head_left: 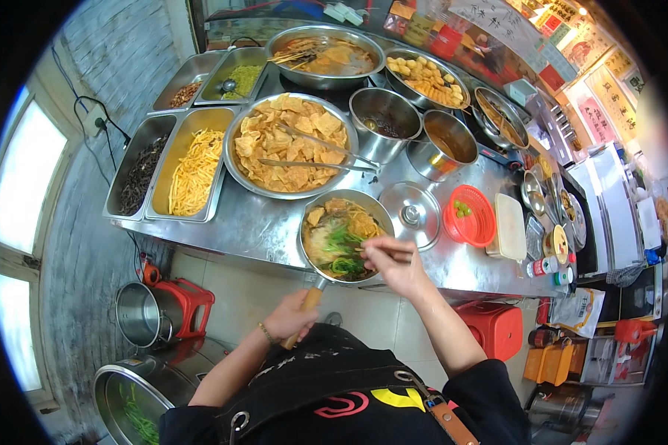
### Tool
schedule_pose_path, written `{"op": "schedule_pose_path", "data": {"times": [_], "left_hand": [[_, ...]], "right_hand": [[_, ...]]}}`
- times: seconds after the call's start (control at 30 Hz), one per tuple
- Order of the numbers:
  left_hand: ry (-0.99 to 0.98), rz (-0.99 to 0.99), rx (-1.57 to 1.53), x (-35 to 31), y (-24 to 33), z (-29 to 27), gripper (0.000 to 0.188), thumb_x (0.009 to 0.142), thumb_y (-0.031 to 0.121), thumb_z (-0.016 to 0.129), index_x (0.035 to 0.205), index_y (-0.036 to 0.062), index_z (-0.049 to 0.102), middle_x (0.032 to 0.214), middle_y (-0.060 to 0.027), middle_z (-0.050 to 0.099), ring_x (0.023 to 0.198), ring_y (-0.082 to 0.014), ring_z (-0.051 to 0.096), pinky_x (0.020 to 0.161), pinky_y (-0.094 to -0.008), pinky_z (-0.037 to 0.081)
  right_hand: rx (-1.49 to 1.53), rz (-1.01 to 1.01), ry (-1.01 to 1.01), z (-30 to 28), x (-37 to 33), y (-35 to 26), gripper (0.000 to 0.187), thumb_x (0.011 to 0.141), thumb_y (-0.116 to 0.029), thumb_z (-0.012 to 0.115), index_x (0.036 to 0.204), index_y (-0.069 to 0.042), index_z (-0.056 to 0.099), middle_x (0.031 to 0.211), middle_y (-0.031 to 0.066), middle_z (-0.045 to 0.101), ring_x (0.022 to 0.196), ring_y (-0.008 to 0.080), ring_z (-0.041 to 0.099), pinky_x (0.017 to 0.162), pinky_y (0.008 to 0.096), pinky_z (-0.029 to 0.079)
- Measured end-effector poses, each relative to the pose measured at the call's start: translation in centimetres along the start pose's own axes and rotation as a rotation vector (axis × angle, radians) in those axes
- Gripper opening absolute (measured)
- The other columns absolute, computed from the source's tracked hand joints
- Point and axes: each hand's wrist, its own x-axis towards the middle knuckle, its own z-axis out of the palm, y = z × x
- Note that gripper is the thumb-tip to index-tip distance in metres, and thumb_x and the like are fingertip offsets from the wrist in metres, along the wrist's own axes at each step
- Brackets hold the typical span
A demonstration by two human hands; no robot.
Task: The person assembles a noodle dish in a small metal pan by adding various ingredients from containers, including greens, tofu skin, and sauces, then transfers the contents into a serving bowl. The person repeats the process to prepare a second dish, adding noodles and vegetables from a large pot.
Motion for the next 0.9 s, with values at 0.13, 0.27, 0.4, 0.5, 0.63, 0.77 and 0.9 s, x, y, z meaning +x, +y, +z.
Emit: {"op": "schedule_pose_path", "data": {"times": [0.13, 0.27, 0.4, 0.5, 0.63, 0.77, 0.9], "left_hand": [[-0.008, 0.001, 0.023, -0.1, 0.1, -0.5, 0.029, 0.081, 0.004, 0.051, 0.108, 0.0042, 0.043, 0.061, -0.0029, 0.047, 0.040, -0.0104, 0.045, 0.035, -0.0257, 0.039], [0.000, -0.010, 0.014, 0.0, -0.2, -0.1, 0.028, 0.082, 0.005, 0.051, 0.109, 0.0042, 0.043, 0.061, -0.0029, 0.047, 0.041, -0.0103, 0.045, 0.035, -0.0255, 0.039], [-0.010, 0.024, 0.015, 0.3, -0.3, -0.9, 0.028, 0.082, 0.005, 0.051, 0.109, 0.0037, 0.043, 0.061, -0.0028, 0.047, 0.040, -0.0102, 0.045, 0.035, -0.0253, 0.039], [0.007, -0.003, 0.028, -0.3, -0.2, -0.7, 0.029, 0.082, 0.005, 0.051, 0.109, 0.0036, 0.043, 0.061, -0.0028, 0.047, 0.040, -0.0100, 0.044, 0.034, -0.0253, 0.039], [-0.018, -0.008, 0.038, 0.1, 0.1, -0.7, 0.030, 0.081, 0.005, 0.051, 0.110, 0.0037, 0.043, 0.061, -0.0031, 0.047, 0.040, -0.0098, 0.044, 0.034, -0.0253, 0.039], [0.017, -0.021, 0.049, -0.4, 0.2, -1.1, 0.028, 0.081, 0.004, 0.051, 0.108, 0.0035, 0.043, 0.061, -0.0031, 0.047, 0.040, -0.0097, 0.045, 0.034, -0.0252, 0.039], [-0.018, 0.002, 0.039, -0.1, 0.0, -1.1, 0.029, 0.081, 0.004, 0.051, 0.108, 0.0028, 0.043, 0.061, -0.0028, 0.047, 0.041, -0.0095, 0.045, 0.035, -0.0249, 0.039]], "right_hand": [[0.088, -0.037, 0.198, -2.7, 1.8, 3.0, 0.016, 0.088, -0.007, 0.059, 0.099, 0.002, 0.065, 0.085, 0.0107, 0.068, 0.072, 0.0156, 0.066, 0.068, 0.0257, 0.053], [-0.014, 0.083, -0.029, -0.5, -0.6, -0.1, 0.016, 0.088, -0.012, 0.060, 0.095, 0.002, 0.066, 0.086, 0.0101, 0.068, 0.074, 0.0150, 0.066, 0.069, 0.0255, 0.053], [0.250, 0.070, 0.186, -3.1, 2.5, 1.5, 0.019, 0.086, -0.010, 0.062, 0.097, 0.004, 0.066, 0.083, 0.0096, 0.067, 0.071, 0.0149, 0.065, 0.066, 0.0258, 0.054], [0.172, -0.009, 0.133, -6.9, 2.7, -0.7, 0.020, 0.084, -0.010, 0.065, 0.099, 0.004, 0.066, 0.085, 0.0095, 0.068, 0.074, 0.0145, 0.064, 0.068, 0.0262, 0.054], [0.212, -0.044, 0.256, -4.6, 5.8, 2.6, 0.019, 0.083, -0.008, 0.064, 0.098, 0.003, 0.067, 0.082, 0.0080, 0.069, 0.072, 0.0129, 0.064, 0.067, 0.0247, 0.051], [0.091, -0.027, -0.047, -3.1, 3.9, 1.2, 0.017, 0.081, -0.010, 0.065, 0.095, -0.001, 0.069, 0.080, 0.0070, 0.069, 0.070, 0.0115, 0.063, 0.065, 0.0249, 0.050], [-0.127, 0.023, -0.165, -3.5, 2.1, 0.4, 0.016, 0.082, -0.011, 0.064, 0.095, -0.003, 0.070, 0.078, 0.0088, 0.069, 0.073, 0.0117, 0.063, 0.068, 0.0259, 0.051]]}}
